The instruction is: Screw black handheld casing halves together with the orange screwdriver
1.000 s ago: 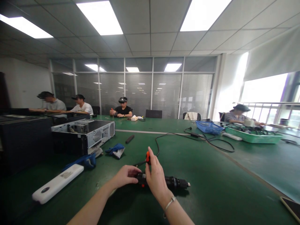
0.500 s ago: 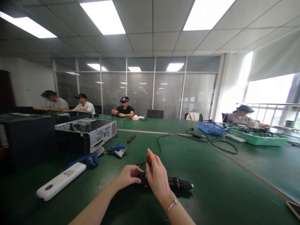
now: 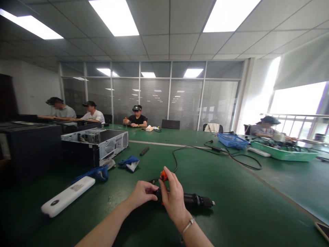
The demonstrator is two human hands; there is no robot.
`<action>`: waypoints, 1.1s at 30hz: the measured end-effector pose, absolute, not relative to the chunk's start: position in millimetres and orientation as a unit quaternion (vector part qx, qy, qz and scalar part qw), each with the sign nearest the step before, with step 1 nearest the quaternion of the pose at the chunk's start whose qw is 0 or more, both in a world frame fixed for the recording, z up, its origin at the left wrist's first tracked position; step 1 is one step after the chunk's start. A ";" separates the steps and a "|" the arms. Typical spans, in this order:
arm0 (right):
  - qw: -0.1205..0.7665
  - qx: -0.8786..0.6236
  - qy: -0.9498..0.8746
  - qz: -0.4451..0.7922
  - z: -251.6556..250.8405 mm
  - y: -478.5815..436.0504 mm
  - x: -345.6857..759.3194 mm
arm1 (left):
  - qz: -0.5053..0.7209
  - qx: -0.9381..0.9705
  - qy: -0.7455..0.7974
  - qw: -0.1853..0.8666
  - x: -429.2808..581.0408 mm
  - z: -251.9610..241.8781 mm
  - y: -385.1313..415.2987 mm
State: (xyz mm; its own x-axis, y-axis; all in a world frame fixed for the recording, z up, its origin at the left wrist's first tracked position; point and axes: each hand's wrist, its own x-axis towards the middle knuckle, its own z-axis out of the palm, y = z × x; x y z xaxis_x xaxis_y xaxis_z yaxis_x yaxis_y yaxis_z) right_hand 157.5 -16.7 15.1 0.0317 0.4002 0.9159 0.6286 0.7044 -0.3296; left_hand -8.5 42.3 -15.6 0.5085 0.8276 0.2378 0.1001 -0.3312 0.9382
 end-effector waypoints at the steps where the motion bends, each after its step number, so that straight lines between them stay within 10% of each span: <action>1: 0.619 -0.372 -0.686 -0.083 12.1 -16.2 155.9 | 0.379 0.722 0.316 0.484 -8.5 -16.0 42.4; 33: 0.603 -0.364 -0.710 -0.017 -4.8 -10.1 148.4 | 0.383 0.717 0.294 0.503 -9.5 -19.9 44.9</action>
